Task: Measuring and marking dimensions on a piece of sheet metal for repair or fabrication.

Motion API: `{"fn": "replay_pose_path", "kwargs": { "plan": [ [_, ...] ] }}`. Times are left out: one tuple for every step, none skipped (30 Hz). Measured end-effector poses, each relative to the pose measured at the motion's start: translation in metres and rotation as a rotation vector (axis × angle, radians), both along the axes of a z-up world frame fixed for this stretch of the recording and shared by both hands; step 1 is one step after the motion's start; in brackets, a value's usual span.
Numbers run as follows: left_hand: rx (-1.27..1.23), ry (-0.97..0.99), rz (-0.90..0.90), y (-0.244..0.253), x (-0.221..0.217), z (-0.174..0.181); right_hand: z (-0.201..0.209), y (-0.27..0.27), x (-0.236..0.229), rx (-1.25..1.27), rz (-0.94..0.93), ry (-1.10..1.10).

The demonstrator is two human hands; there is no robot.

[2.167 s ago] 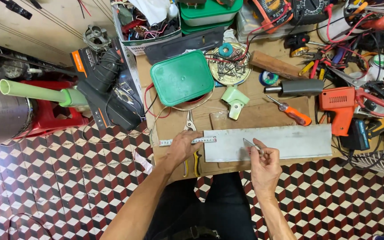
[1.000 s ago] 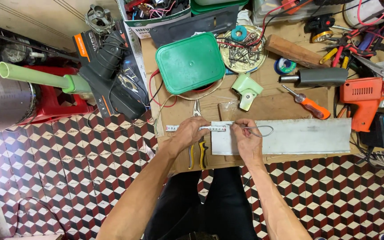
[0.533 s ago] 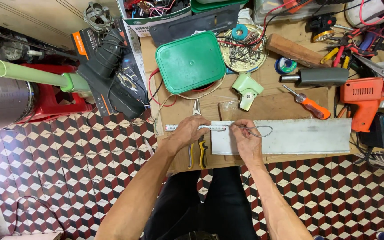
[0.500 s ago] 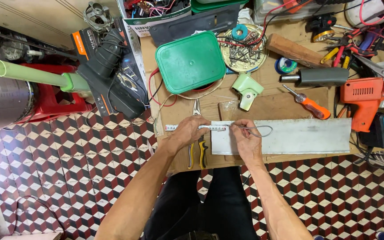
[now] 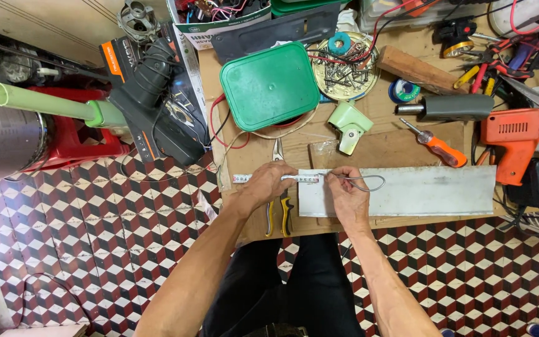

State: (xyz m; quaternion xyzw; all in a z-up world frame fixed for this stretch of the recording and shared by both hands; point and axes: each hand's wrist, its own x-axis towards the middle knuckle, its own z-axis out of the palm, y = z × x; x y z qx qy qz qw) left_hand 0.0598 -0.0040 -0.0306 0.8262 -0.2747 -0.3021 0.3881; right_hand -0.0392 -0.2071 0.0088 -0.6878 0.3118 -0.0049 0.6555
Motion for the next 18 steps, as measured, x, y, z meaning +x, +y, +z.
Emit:
{"fn": "replay_pose_path", "kwargs": {
  "plan": [
    [-0.002, -0.006, -0.002, 0.000, 0.000, -0.001, -0.004, 0.000, -0.001, -0.001, -0.011, 0.010],
    [-0.003, -0.006, -0.002, 0.000, 0.000, -0.001, 0.001, 0.001, -0.001, -0.002, -0.012, 0.010],
    [0.004, -0.008, -0.002, -0.001, 0.000, 0.000, 0.005, 0.002, 0.000, -0.031, 0.000, 0.018],
    [0.010, -0.011, -0.001, -0.001, 0.000, 0.000, 0.009, 0.003, 0.001, -0.060, 0.013, 0.025],
    [0.010, -0.011, -0.002, -0.002, 0.000, 0.001, 0.009, 0.003, 0.001, -0.060, 0.012, 0.025],
    [0.020, -0.009, 0.002, -0.002, 0.000, 0.001, 0.009, 0.003, 0.001, -0.078, 0.015, 0.030],
    [0.029, -0.007, 0.006, -0.002, -0.001, 0.001, 0.009, 0.003, 0.000, -0.095, 0.019, 0.035],
    [0.029, -0.007, 0.005, -0.002, -0.001, 0.000, 0.008, 0.003, 0.000, -0.096, 0.018, 0.035],
    [0.027, -0.016, 0.006, -0.002, -0.001, -0.002, 0.007, 0.003, 0.000, -0.103, 0.023, 0.030],
    [0.024, -0.024, 0.005, -0.002, -0.002, -0.003, 0.007, 0.003, -0.001, -0.110, 0.026, 0.025],
    [0.023, -0.024, 0.004, -0.002, -0.002, -0.003, 0.006, 0.003, -0.002, -0.111, 0.025, 0.026],
    [0.020, -0.028, 0.002, -0.002, -0.001, -0.003, 0.005, 0.003, -0.002, -0.101, 0.029, 0.019],
    [0.017, -0.032, 0.001, -0.002, -0.001, -0.003, 0.004, 0.004, -0.002, -0.091, 0.034, 0.012],
    [0.017, -0.031, 0.001, -0.003, -0.001, -0.003, 0.009, 0.004, -0.001, -0.090, 0.034, 0.013],
    [0.026, -0.024, 0.005, -0.003, -0.001, -0.003, 0.013, 0.005, 0.001, -0.097, 0.044, 0.022],
    [0.034, -0.016, 0.008, -0.003, -0.002, -0.003, 0.018, 0.005, 0.002, -0.103, 0.054, 0.032],
    [0.035, -0.016, 0.008, -0.003, -0.002, -0.003, 0.017, 0.005, 0.002, -0.102, 0.054, 0.032],
    [0.043, -0.014, 0.011, -0.004, -0.002, -0.003, 0.017, 0.005, 0.002, -0.108, 0.056, 0.042]
  ]
}}
